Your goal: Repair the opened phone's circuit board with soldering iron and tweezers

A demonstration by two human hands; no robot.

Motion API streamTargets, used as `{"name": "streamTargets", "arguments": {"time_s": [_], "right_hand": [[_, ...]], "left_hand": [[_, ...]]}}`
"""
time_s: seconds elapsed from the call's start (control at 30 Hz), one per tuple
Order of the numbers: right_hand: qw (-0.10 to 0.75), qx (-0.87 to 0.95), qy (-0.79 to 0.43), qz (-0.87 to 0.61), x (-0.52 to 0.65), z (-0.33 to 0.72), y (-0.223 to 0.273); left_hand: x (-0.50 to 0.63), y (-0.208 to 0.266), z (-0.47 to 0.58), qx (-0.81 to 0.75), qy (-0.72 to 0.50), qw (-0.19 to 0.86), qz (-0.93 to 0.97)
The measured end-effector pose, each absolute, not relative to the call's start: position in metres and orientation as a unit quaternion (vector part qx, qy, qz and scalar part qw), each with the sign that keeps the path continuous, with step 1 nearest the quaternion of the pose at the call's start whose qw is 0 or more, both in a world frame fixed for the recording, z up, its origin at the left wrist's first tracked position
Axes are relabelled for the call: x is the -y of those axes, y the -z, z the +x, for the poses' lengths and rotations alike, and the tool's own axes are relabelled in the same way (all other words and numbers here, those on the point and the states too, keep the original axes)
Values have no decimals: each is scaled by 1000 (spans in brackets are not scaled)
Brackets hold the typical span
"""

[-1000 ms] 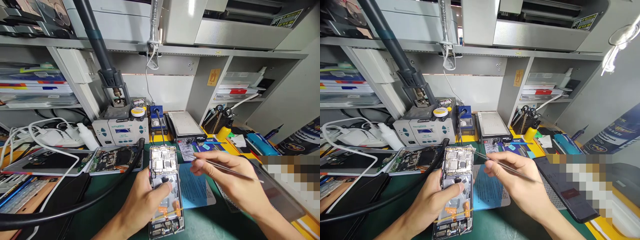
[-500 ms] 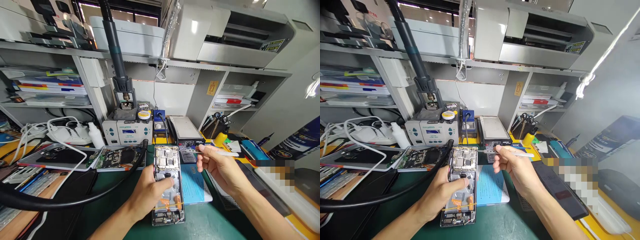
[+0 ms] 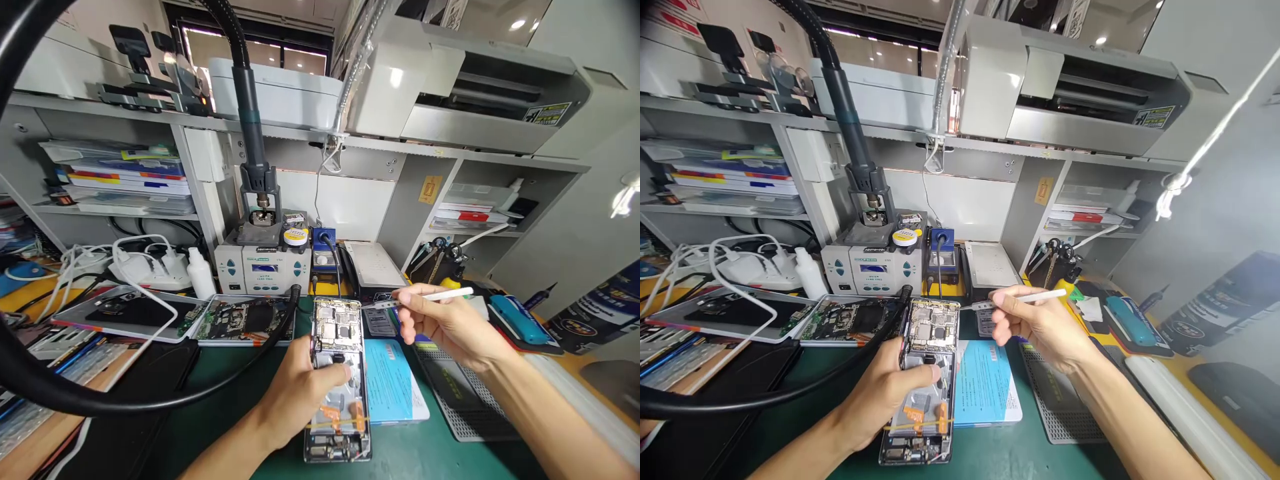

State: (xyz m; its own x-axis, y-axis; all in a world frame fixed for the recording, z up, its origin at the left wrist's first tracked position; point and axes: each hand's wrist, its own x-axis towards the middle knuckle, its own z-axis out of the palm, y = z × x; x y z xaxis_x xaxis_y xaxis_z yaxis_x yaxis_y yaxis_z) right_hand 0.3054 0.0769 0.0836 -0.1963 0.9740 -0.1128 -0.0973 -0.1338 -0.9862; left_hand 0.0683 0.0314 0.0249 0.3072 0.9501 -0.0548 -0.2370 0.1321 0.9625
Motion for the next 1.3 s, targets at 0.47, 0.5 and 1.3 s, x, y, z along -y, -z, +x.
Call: {"name": "streamTargets", "arguments": {"time_s": [0.47,0.5,1.3], "right_hand": [[504,403,-673,-361,-68,310,-57],[502,406,-677,-354,-67,309,-56],[545,488,-587,-347,-52,300,-43]], "left_hand": [[-31,-22,67,-370,-407,660,511],[-31,-23,67,-370,-407,661,512],[-31,-29,69,-385,-383,620,566]]}}
